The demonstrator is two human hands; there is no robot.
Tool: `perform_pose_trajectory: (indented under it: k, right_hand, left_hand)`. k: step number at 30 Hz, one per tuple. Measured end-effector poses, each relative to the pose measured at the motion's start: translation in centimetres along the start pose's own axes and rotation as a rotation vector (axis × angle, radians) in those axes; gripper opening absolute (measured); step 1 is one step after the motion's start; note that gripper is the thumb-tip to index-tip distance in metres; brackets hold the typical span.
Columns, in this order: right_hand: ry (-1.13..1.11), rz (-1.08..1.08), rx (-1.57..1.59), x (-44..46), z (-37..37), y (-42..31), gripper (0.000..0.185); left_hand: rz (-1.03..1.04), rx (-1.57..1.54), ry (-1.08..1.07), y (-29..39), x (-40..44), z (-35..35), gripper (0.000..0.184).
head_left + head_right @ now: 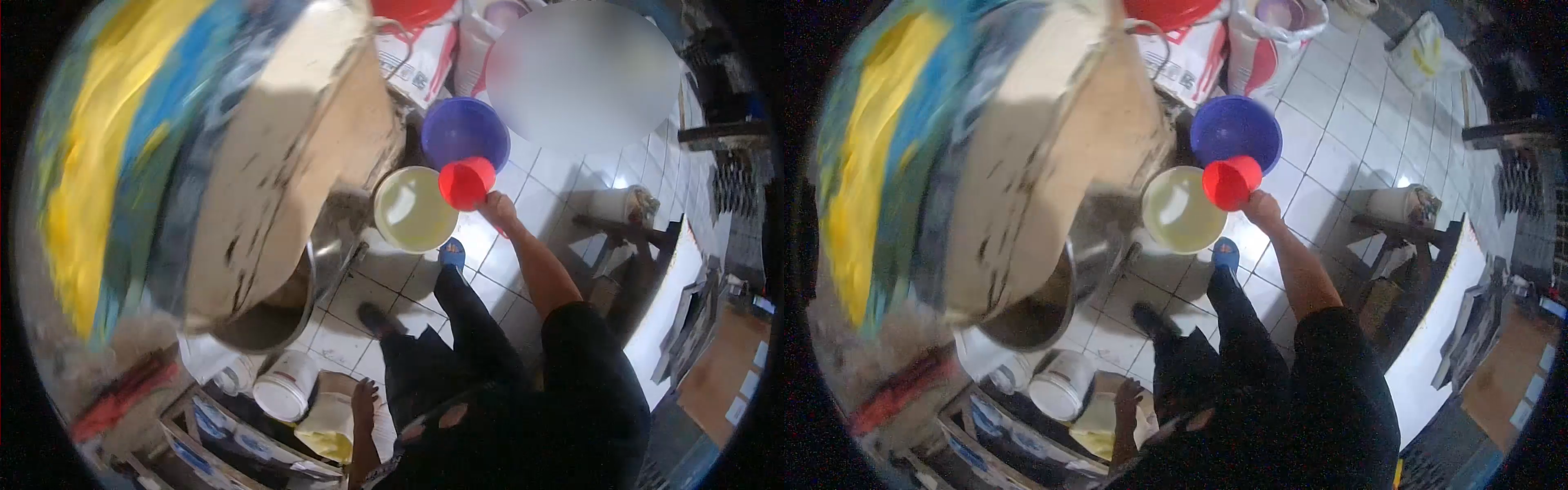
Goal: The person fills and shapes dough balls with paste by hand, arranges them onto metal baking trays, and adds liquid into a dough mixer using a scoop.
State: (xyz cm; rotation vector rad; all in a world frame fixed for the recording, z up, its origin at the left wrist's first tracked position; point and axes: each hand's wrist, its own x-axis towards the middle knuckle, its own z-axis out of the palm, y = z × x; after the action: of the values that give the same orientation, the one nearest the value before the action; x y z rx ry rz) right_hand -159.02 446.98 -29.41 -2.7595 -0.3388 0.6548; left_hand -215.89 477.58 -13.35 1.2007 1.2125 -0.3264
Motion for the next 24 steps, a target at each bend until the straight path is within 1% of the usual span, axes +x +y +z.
perform_pose_trajectory:
  k: [1,2,4,5,6,7,8,9,11,12,13,14,16,18,20,22,23,24]
  right_hand:
    - [-0.001,0.052,0.026,2.8,-0.3,1.1,0.040]
    - [-0.013,0.105,0.052,5.3,-0.1,2.3,0.037]
    - [0.145,0.052,0.038,10.6,3.1,6.5,0.031]
    - [0.098,0.101,-0.007,12.4,3.6,7.3,0.029]
    - [0.056,0.143,-0.057,14.4,3.1,7.7,0.027]
    - [0.037,0.151,-0.047,16.3,3.3,8.1,0.027]
    - [-0.014,0.172,-0.109,18.2,3.8,8.5,0.025]
    - [-0.062,0.189,-0.173,19.8,4.3,8.7,0.023]
    - [-0.054,0.195,-0.199,21.7,5.0,8.9,0.024]
    - [-0.031,0.200,-0.231,22.5,5.9,9.4,0.024]
    - [-0.108,0.181,-0.266,23.6,7.0,10.1,0.026]
    - [-0.116,0.180,-0.267,24.0,8.0,10.6,0.026]
    - [-0.127,0.119,-0.332,24.7,9.8,11.4,0.027]
    - [-0.110,0.099,-0.324,25.0,11.7,12.2,0.026]
    - [-0.090,0.073,-0.315,25.2,12.4,12.3,0.026]
    - [-0.113,0.095,-0.202,25.2,12.0,12.0,0.029]
    - [-0.107,0.090,-0.205,25.0,11.3,11.7,0.029]
    - [-0.141,0.127,-0.159,24.6,10.1,11.0,0.025]
  left_hand:
    - [-0.016,0.008,-0.038,1.4,1.2,1.8,0.041]
    - [-0.015,0.185,-0.056,4.9,1.6,4.6,0.039]
    - [0.067,0.263,-0.084,9.1,2.5,8.5,0.036]
    - [0.233,0.498,-0.153,10.7,3.0,9.5,0.035]
    - [0.212,0.516,-0.151,11.6,3.5,10.5,0.035]
    - [0.106,0.384,-0.104,12.3,3.7,11.5,0.035]
    - [0.002,0.250,-0.054,12.3,4.4,12.2,0.036]
    - [-0.011,0.257,-0.049,11.2,5.2,12.2,0.036]
    - [-0.217,0.168,0.045,7.8,5.6,10.9,0.039]
    - [-0.229,0.173,0.050,6.8,5.4,10.8,0.039]
    - [-0.296,0.225,0.071,5.8,5.2,10.8,0.041]
    - [-0.360,0.274,0.091,4.8,4.8,10.8,0.043]
    - [-0.352,0.270,0.086,3.7,3.9,11.0,0.046]
    - [-0.411,0.269,0.106,3.2,3.4,11.3,0.045]
    - [-0.400,0.254,0.110,2.8,3.4,11.8,0.045]
    - [-0.326,0.229,0.094,3.2,3.3,12.7,0.043]
    - [-0.320,0.222,0.094,3.8,3.4,13.3,0.043]
    - [-0.294,0.233,0.097,4.7,3.5,14.1,0.043]
